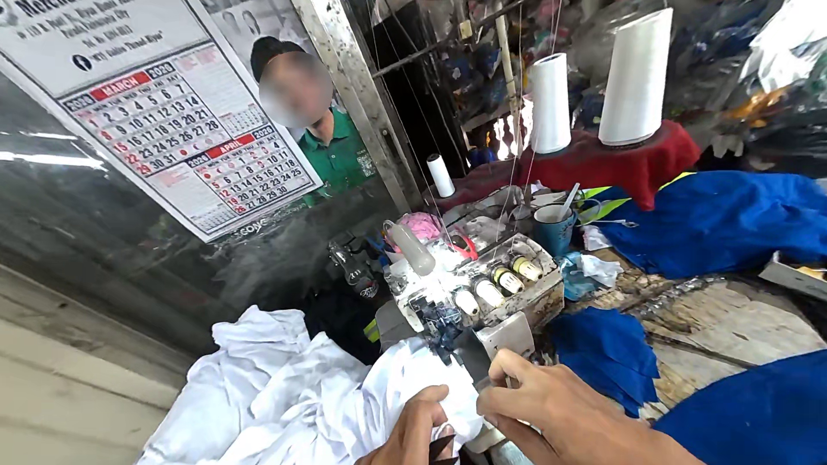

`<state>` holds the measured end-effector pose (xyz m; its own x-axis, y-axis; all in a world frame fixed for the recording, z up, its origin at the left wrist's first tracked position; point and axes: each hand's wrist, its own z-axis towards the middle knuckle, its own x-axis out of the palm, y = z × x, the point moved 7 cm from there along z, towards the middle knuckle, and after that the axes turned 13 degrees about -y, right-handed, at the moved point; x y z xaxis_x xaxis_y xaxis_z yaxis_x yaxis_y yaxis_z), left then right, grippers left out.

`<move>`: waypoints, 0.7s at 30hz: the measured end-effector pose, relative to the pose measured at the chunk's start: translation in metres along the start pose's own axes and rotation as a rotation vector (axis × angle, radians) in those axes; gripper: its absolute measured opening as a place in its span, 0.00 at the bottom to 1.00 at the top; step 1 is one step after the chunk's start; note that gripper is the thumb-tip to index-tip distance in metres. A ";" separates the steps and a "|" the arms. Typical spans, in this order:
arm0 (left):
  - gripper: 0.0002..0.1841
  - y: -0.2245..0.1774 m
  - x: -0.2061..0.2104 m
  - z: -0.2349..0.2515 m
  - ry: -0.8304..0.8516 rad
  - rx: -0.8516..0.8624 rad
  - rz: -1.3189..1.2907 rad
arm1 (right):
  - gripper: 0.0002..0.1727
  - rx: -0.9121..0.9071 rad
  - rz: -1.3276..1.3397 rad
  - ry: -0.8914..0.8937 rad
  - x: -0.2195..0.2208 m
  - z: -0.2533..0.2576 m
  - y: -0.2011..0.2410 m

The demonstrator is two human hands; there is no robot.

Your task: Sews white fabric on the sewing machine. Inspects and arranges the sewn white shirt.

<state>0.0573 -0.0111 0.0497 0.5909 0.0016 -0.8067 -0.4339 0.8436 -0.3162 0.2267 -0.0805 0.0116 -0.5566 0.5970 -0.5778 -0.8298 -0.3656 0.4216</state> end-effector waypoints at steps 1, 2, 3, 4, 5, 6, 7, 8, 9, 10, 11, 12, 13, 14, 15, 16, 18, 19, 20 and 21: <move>0.08 0.000 0.001 0.002 -0.008 -0.007 -0.004 | 0.12 0.009 0.002 -0.005 0.001 0.001 -0.002; 0.08 0.001 0.002 0.004 -0.015 -0.018 -0.002 | 0.12 0.020 0.002 -0.022 0.002 0.002 -0.004; 0.08 0.004 0.004 0.006 -0.021 -0.026 -0.001 | 0.12 0.037 0.003 -0.040 0.003 0.004 -0.006; 0.08 0.007 0.005 0.009 -0.025 -0.031 -0.001 | 0.12 0.057 0.007 -0.051 0.005 0.006 -0.008; 0.08 0.011 0.006 0.012 -0.029 -0.035 -0.003 | 0.12 0.075 0.016 -0.061 0.007 0.009 -0.010; 0.08 0.015 0.005 0.017 -0.029 -0.036 0.000 | 0.12 0.085 0.026 -0.073 0.009 0.013 -0.012; 0.07 0.017 0.004 0.022 -0.021 -0.037 0.009 | 0.12 0.090 0.028 -0.079 0.010 0.017 -0.013; 0.06 0.019 0.002 0.026 -0.011 -0.039 0.018 | 0.12 0.092 0.027 -0.085 0.011 0.019 -0.015; 0.07 0.021 0.002 0.028 -0.002 -0.042 0.027 | 0.12 0.095 0.026 -0.089 0.013 0.019 -0.016; 0.07 0.023 0.002 0.030 0.004 -0.048 0.035 | 0.13 0.095 0.028 -0.092 0.013 0.020 -0.017; 0.08 0.024 0.002 0.030 0.002 -0.055 0.039 | 0.13 0.094 0.028 -0.093 0.014 0.020 -0.018; 0.08 0.025 0.003 0.031 -0.003 -0.061 0.044 | 0.13 0.096 0.031 -0.097 0.015 0.019 -0.019; 0.09 0.027 0.002 0.031 -0.009 -0.065 0.045 | 0.14 0.105 0.034 -0.090 0.016 0.018 -0.020; 0.08 0.029 0.001 0.031 -0.012 -0.066 0.035 | 0.15 0.116 0.040 -0.077 0.016 0.018 -0.020; 0.08 0.028 -0.002 0.033 -0.015 -0.055 0.006 | 0.15 0.122 0.050 -0.062 0.015 0.019 -0.021; 0.08 0.024 -0.006 0.034 -0.028 -0.032 -0.032 | 0.16 0.122 0.057 -0.044 0.014 0.020 -0.021; 0.08 0.006 -0.018 0.032 -0.056 0.011 -0.091 | 0.16 0.102 0.066 -0.010 0.012 0.023 -0.020; 0.08 -0.005 -0.020 0.029 -0.049 0.022 -0.084 | 0.15 0.086 0.070 0.004 0.011 0.025 -0.019; 0.08 -0.015 -0.019 0.024 -0.026 0.031 -0.059 | 0.15 0.073 0.075 0.020 0.011 0.026 -0.017; 0.09 -0.023 -0.013 0.019 -0.002 0.036 -0.031 | 0.13 0.060 0.081 0.033 0.011 0.027 -0.015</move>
<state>0.0720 -0.0200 0.0772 0.6050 -0.0237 -0.7959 -0.3911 0.8618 -0.3229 0.2345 -0.0488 0.0180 -0.6237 0.5426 -0.5626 -0.7786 -0.3679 0.5084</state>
